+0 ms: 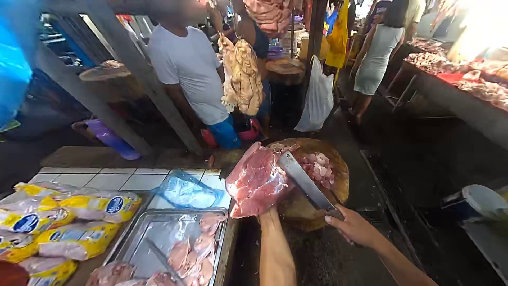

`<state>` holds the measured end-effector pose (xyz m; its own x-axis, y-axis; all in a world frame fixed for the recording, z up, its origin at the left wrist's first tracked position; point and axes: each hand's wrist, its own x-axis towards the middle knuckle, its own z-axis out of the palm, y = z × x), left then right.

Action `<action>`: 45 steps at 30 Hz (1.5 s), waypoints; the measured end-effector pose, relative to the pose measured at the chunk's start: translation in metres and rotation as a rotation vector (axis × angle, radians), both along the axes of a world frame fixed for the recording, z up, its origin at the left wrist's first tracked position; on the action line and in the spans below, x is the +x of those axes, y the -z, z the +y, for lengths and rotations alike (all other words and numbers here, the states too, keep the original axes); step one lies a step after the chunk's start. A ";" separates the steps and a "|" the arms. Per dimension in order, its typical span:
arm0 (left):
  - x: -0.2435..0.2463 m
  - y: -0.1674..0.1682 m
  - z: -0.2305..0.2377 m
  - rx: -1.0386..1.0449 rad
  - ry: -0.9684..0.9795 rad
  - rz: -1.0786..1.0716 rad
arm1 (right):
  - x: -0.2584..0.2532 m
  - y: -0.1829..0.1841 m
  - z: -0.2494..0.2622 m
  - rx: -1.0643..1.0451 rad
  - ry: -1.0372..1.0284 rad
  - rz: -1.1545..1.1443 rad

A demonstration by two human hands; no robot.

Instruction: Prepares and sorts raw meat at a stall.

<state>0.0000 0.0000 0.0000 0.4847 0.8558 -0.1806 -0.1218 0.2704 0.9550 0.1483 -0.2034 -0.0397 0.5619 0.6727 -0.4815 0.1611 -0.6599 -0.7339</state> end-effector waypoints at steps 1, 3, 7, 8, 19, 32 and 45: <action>0.045 0.059 0.028 -0.232 -0.084 -0.359 | 0.019 0.001 0.012 -0.004 0.000 -0.032; 0.092 0.170 0.051 -0.548 -0.101 -0.752 | 0.048 0.010 0.021 -0.036 0.005 -0.054; 0.040 0.217 0.010 -0.776 0.035 -0.126 | 0.103 0.042 0.006 -0.072 -0.044 -0.059; 0.021 0.223 0.000 -0.754 0.071 0.025 | 0.112 0.055 -0.004 -0.069 -0.055 -0.039; 0.036 0.210 0.014 -0.126 -0.305 0.652 | 0.145 0.136 -0.022 -0.029 -0.289 0.169; 0.081 0.216 0.082 0.005 0.034 1.020 | 0.145 0.120 0.012 -0.043 -0.189 0.101; 0.096 0.212 -0.018 -0.338 -0.270 0.724 | 0.218 0.132 0.043 0.068 -0.449 0.223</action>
